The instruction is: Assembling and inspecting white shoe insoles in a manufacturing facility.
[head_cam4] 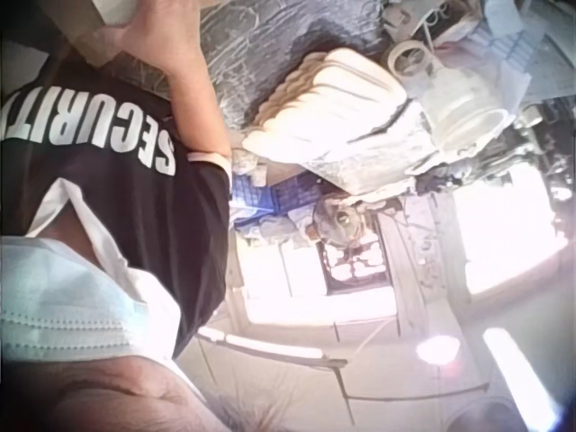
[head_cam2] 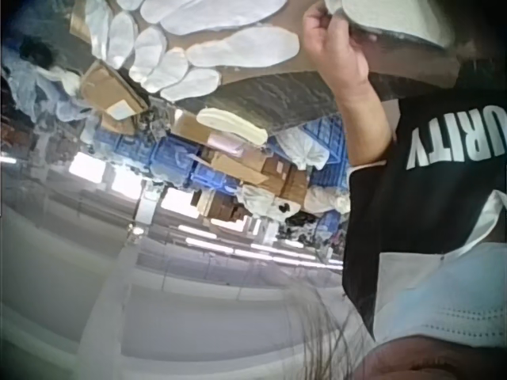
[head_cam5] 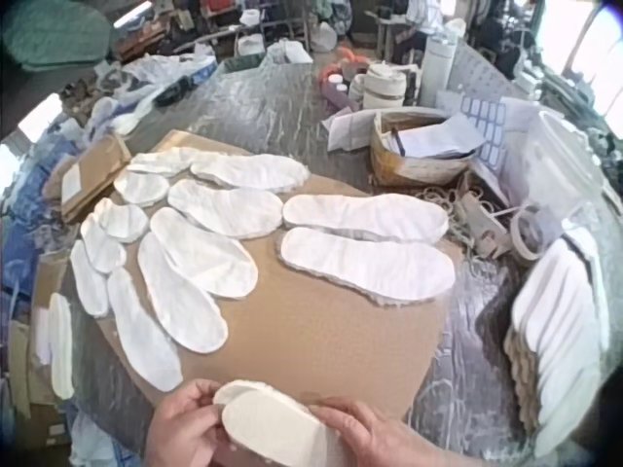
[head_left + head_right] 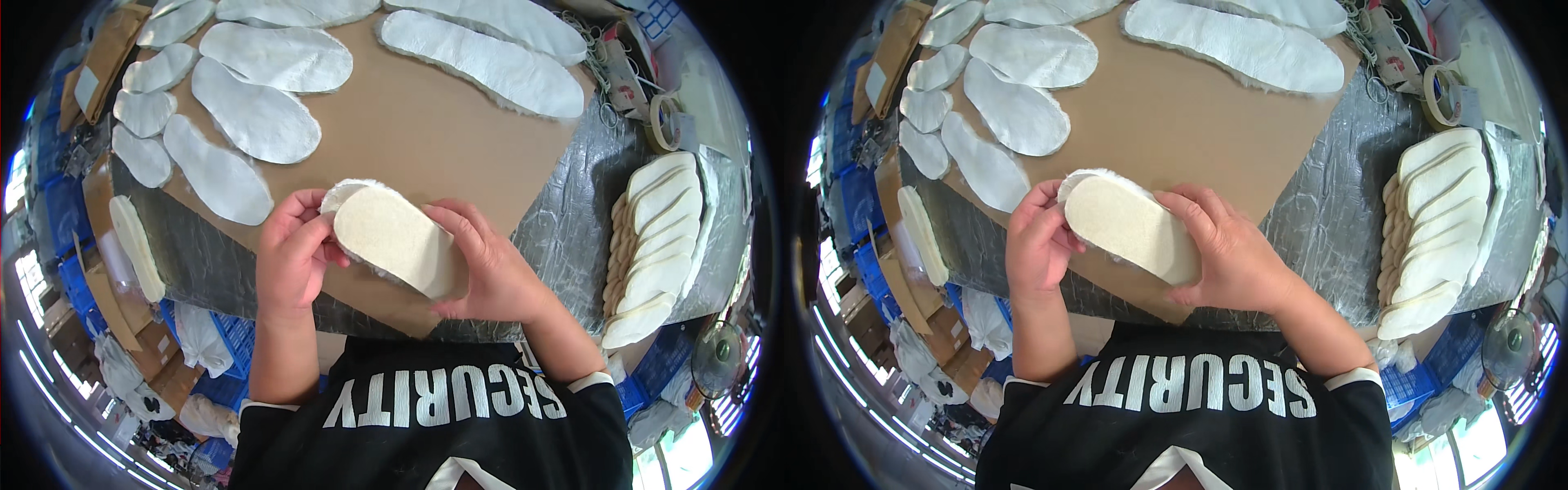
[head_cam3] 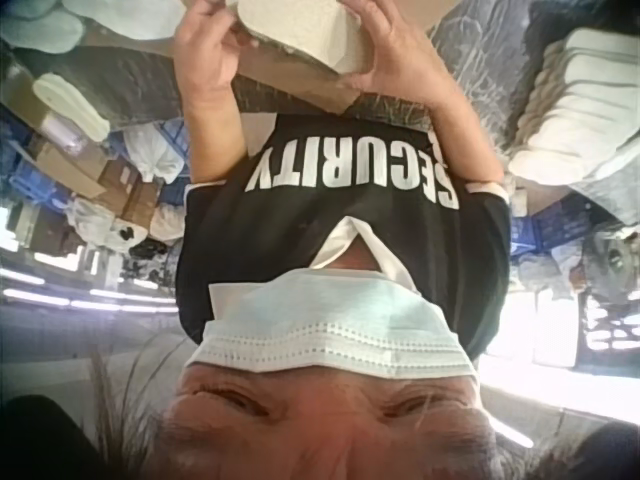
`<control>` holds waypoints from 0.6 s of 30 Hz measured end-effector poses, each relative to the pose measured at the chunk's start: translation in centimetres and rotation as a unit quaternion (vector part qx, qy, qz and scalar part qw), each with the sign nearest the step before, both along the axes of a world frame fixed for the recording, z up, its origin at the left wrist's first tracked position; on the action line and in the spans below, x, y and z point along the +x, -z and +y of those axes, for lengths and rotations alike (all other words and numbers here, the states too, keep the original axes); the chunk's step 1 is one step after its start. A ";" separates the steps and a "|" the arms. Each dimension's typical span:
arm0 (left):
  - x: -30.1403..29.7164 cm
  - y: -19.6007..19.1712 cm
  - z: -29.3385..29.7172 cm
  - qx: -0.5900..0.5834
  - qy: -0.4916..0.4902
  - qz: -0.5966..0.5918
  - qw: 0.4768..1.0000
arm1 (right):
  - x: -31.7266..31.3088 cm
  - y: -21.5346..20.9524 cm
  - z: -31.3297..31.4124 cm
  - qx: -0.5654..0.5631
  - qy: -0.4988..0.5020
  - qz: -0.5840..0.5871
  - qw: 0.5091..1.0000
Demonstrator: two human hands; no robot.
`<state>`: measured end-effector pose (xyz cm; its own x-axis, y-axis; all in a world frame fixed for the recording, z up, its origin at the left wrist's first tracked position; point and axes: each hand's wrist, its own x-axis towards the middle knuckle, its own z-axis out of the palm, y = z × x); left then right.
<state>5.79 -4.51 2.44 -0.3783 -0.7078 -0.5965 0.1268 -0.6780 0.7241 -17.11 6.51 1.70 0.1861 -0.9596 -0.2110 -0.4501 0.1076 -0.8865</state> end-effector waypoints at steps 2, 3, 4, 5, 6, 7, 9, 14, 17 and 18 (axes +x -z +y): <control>-0.4 -0.3 -0.4 -0.001 -0.004 0.009 1.000 | -0.2 0.3 0.0 0.032 -0.005 -0.057 0.998; -0.6 -0.7 -0.5 -0.004 -0.005 0.019 1.000 | -0.3 0.7 0.4 0.032 -0.012 -0.109 0.993; -0.7 -0.9 -0.5 -0.007 -0.004 0.020 1.000 | -0.2 1.0 0.7 0.032 -0.019 -0.161 0.986; -0.8 -1.2 -0.4 0.008 -0.010 0.024 1.000 | -0.2 1.2 0.9 0.029 -0.018 -0.160 0.987; -0.9 -1.4 -0.4 0.023 -0.017 0.027 0.999 | -0.2 1.4 1.1 0.098 -0.020 -0.266 0.959; -1.0 -1.7 -0.2 0.020 -0.016 0.027 0.999 | -0.2 1.6 1.2 0.166 -0.021 -0.368 0.915; -1.3 -2.1 0.3 0.045 -0.062 0.045 0.996 | 0.3 1.6 1.5 0.213 -0.006 -0.450 0.867; -1.3 -2.5 1.8 -0.272 -0.031 -0.122 0.954 | 0.8 0.6 1.8 0.270 0.007 -0.626 0.732; -2.6 -4.9 3.0 -0.473 0.113 -0.186 0.854 | 0.3 1.2 2.6 0.295 -0.001 -0.656 0.695; -3.2 -5.7 3.1 -0.569 0.207 -0.192 0.772 | 0.4 1.3 2.8 0.294 -0.001 -0.657 0.694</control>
<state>2.58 -1.42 8.12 -0.6619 -0.7228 0.1984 -0.3028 0.5000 0.8114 -16.68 9.33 0.38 0.5896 -0.7788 -0.2140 0.7048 0.6255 -0.3345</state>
